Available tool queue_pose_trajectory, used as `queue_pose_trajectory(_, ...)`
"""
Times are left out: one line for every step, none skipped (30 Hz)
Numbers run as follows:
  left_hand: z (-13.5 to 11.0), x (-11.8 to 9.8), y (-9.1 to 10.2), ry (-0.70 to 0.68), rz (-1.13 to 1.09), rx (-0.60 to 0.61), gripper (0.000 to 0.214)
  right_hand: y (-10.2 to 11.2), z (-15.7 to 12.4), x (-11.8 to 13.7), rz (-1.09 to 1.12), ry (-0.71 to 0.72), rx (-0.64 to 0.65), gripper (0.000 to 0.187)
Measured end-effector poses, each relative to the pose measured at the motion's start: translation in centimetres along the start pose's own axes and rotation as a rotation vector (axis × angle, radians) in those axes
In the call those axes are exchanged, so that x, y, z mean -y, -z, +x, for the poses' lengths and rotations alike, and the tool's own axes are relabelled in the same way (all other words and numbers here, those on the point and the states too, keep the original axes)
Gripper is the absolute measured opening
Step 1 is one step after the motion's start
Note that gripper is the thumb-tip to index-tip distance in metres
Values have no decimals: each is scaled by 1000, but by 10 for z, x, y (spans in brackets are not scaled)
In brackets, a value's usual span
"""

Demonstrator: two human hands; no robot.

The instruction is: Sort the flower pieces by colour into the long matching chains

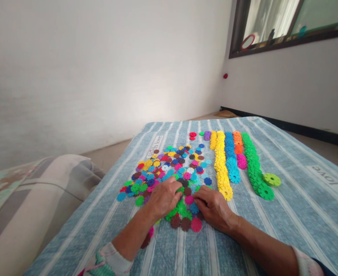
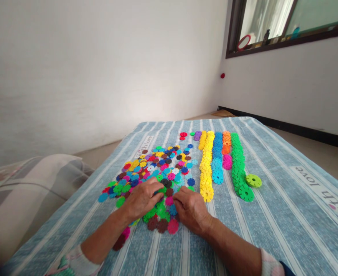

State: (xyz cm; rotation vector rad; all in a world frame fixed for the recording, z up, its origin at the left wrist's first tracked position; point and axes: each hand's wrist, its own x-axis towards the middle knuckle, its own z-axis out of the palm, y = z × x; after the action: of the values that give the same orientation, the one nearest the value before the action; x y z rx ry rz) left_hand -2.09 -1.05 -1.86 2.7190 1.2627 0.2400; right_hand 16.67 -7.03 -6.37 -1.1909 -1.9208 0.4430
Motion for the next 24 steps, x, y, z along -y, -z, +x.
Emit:
queue_pose_trajectory(0,-2,0,-19,-14,2,11,0,0,0,-3,0,-2,22)
queue_pose_trajectory(0,-4,-1,-42,-30,6,12,0,0,0,-4,0,-2,22)
queue_pose_trajectory(0,-6,-1,-67,-46,13,12,0,0,0,-4,0,-2,22)
queue_pose_trajectory(0,-8,-1,-92,-58,23,13,0,0,0,-4,0,-1,22)
queue_pose_trajectory(0,-10,-1,-114,-65,35,14,0,0,0,-5,0,-1,21)
queue_pose_trajectory(0,-11,-2,-130,-65,49,14,0,0,0,-6,0,-1,21)
queue_pose_trajectory(0,-12,-2,-141,-59,65,14,-1,0,0,-5,2,0,21)
queue_pose_trajectory(0,-13,-2,-147,-51,83,14,-1,0,0,-3,5,0,21)
queue_pose_trajectory(1,-13,-2,-150,-45,99,14,-1,0,-1,1,9,1,21)
queue_pose_trajectory(1,-13,-1,-152,-39,113,14,-1,0,-1,6,12,3,21)
queue_pose_trajectory(1,-13,-1,-153,-33,124,13,-2,0,-1,12,13,4,21)
queue_pose_trajectory(1,-13,0,-153,-27,131,13,-2,0,-2,15,14,2,21)
queue_pose_trajectory(2,-14,0,-154,-21,136,13,-2,0,-2,16,14,-2,21)
queue_pose_trajectory(2,-14,0,-152,-14,138,13,-2,0,-2,15,13,-6,21)
queue_pose_trajectory(2,-14,1,-150,-5,140,13,-2,0,-2,13,13,-9,20)
queue_pose_trajectory(3,-14,1,-148,4,142,14,-2,0,-1,11,13,-10,20)
queue_pose_trajectory(3,-14,1,-147,13,145,14,-1,0,-1,9,13,-9,20)
queue_pose_trajectory(4,-15,1,-144,22,151,13,-1,0,-1,8,12,-8,20)
queue_pose_trajectory(4,-15,1,-142,29,158,13,-1,0,-1,6,12,-8,20)
queue_pose_trajectory(5,-15,1,-142,33,165,13,-1,0,0,5,11,-7,20)
queue_pose_trajectory(5,-16,1,-143,33,170,12,-1,0,0,3,11,-7,20)
queue_pose_trajectory(5,-16,1,-143,29,171,12,-1,0,-1,0,10,-7,20)
queue_pose_trajectory(5,-16,1,-144,22,169,11,-1,0,-1,-3,9,-7,20)
queue_pose_trajectory(5,-15,0,-147,10,164,10,-2,0,-1,-5,7,-8,21)
